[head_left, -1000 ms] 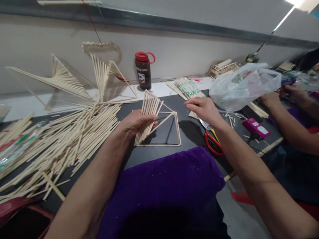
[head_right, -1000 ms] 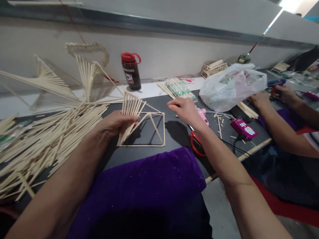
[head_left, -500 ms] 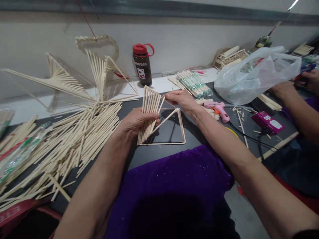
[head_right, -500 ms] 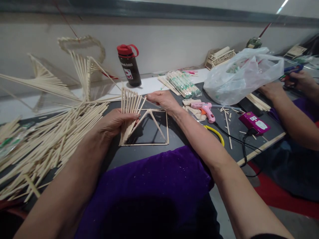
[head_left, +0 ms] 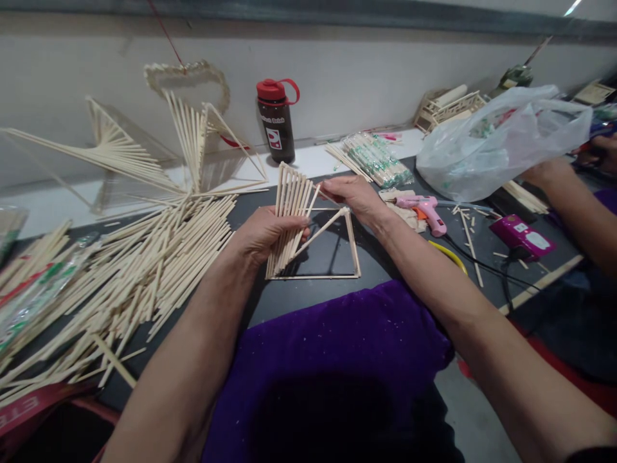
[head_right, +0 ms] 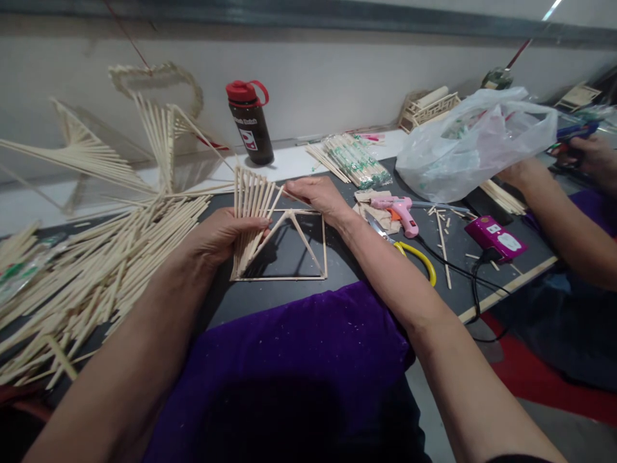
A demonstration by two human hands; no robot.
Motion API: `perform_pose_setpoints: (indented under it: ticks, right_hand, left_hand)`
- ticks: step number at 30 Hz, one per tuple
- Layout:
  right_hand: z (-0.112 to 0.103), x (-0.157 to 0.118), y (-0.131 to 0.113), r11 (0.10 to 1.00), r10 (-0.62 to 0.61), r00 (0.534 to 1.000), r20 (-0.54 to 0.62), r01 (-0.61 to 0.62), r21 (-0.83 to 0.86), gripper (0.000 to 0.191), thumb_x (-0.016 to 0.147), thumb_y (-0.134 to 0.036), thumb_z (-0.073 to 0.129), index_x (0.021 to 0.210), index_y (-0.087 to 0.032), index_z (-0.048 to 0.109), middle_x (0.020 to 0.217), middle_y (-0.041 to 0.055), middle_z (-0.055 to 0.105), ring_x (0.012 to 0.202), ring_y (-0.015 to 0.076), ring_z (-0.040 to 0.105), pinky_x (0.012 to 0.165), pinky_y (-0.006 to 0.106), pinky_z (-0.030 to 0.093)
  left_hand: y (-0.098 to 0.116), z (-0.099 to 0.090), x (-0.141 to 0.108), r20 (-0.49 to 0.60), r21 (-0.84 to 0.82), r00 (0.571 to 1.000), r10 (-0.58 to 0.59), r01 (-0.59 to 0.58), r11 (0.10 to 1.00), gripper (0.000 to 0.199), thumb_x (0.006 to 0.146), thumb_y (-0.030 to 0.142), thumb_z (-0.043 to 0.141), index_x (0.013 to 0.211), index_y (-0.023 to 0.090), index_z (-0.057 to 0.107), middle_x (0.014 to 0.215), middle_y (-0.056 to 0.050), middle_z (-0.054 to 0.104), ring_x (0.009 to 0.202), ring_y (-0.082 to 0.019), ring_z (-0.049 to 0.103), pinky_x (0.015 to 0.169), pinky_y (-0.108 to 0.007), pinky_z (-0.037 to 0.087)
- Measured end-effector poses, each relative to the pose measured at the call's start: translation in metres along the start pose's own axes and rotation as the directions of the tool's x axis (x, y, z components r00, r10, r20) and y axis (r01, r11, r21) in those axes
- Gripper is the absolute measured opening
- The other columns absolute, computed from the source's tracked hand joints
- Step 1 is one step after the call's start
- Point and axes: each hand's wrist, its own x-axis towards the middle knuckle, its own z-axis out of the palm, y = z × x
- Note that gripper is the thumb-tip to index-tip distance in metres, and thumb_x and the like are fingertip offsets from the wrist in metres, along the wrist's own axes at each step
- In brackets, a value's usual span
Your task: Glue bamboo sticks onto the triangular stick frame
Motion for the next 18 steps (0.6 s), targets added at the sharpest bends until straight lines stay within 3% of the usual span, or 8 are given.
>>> perform_pose_setpoints:
  ticks: [18]
  right_hand:
    - [0.0059, 0.0026, -0.0054, 0.999, 0.001, 0.999, -0.041, -0.002, -0.040, 0.034, 0.066, -0.047, 0.073, 0.071, -0.013, 0.070, 0.064, 0.0019, 0.064, 0.060, 0.0115, 0.049, 0.057, 0.025, 0.036]
  left_hand:
    - [0.0010, 0.0001, -0.0014, -0.003, 0.004, 1.000, -0.018, 0.018, 1.000, 0.019, 0.053, 0.022, 0.078, 0.064, 0.014, 0.064, 0.057, -0.003, 0.064, 0.050, -0.014, 0.056, 0.052, -0.026, 0.047]
